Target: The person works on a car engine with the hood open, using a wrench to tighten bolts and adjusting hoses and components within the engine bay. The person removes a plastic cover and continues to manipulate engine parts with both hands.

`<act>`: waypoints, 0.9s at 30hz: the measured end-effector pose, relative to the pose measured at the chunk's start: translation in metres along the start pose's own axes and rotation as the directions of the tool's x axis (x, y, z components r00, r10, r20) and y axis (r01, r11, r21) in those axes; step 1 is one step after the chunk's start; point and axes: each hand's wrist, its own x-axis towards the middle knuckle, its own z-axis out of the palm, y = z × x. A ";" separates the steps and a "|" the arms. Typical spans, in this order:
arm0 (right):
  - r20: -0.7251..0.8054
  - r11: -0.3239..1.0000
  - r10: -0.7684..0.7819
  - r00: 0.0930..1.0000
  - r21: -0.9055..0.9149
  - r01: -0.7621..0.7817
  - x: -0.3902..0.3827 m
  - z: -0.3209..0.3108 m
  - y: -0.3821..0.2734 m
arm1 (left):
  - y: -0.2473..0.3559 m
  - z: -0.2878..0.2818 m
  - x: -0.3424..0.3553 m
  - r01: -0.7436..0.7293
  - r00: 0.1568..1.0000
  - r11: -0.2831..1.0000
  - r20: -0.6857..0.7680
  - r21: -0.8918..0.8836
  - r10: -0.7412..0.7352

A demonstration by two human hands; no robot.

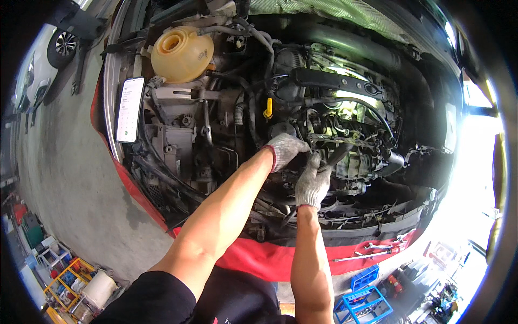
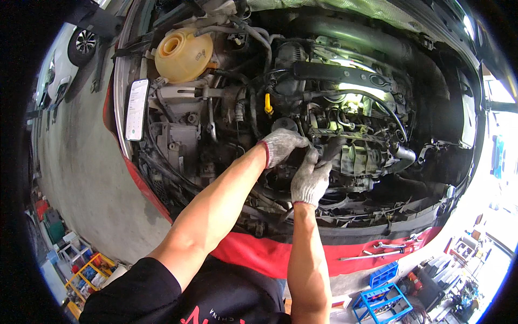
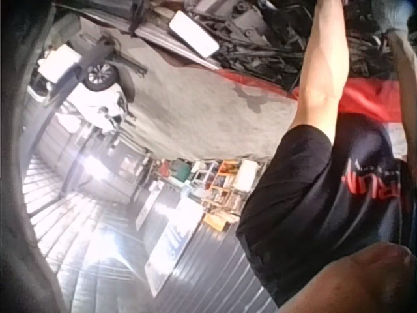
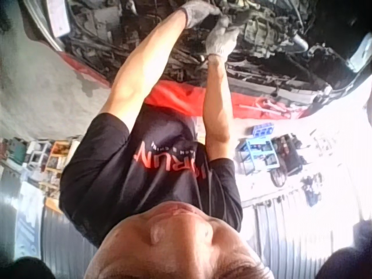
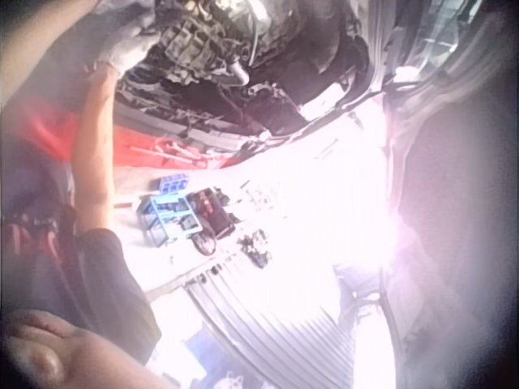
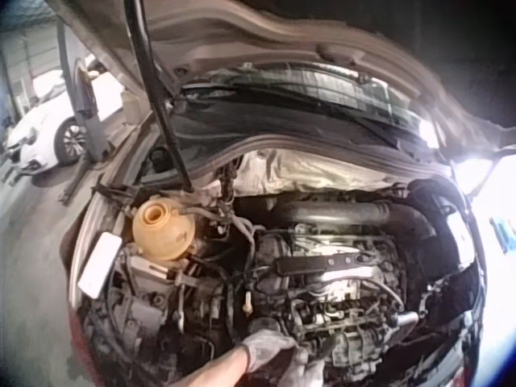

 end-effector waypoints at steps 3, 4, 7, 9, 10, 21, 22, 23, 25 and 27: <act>-0.022 0.997 -0.077 0.997 -0.014 0.077 -0.009 0.001 -0.001 | 0.011 0.004 0.006 0.240 0.971 0.970 0.013 0.049 -0.241; -0.120 0.939 -0.339 0.933 0.017 0.343 -0.007 0.005 0.011 | 0.024 0.004 0.009 0.432 0.902 0.891 0.057 -0.141 -0.429; -0.057 0.878 -0.477 0.877 0.024 0.479 -0.008 0.006 0.017 | 0.049 -0.018 0.000 0.502 0.853 0.790 0.052 -0.351 -0.519; -0.062 0.933 -0.354 0.933 0.047 0.357 -0.005 0.003 0.020 | 0.051 -0.013 0.008 0.505 0.861 0.836 0.057 -0.214 -0.506; -0.065 0.964 -0.253 0.965 0.071 0.258 -0.008 0.002 0.014 | 0.051 -0.015 0.006 0.545 0.834 0.777 0.107 -0.316 -0.541; -0.056 0.919 -0.392 0.918 0.009 0.393 -0.010 0.006 0.012 | 0.014 -0.009 0.010 0.221 0.967 0.975 0.137 -0.028 -0.215; -0.095 0.938 -0.340 0.935 0.032 0.344 -0.010 0.006 0.015 | 0.034 -0.013 0.008 0.434 0.900 0.874 0.138 -0.219 -0.413; -0.133 0.953 -0.286 0.949 0.058 0.296 -0.011 0.007 0.018 | 0.025 -0.004 0.011 0.378 0.926 0.866 0.145 -0.327 -0.349; -0.044 0.992 -0.123 0.991 -0.019 0.123 -0.011 0.000 0.008 | 0.012 -0.003 0.003 0.264 0.964 0.807 0.114 -0.528 -0.240; 0.097 0.990 0.137 0.986 0.028 -0.140 0.000 -0.011 -0.011 | 0.015 -0.005 -0.004 0.215 0.976 0.847 0.097 -0.486 -0.193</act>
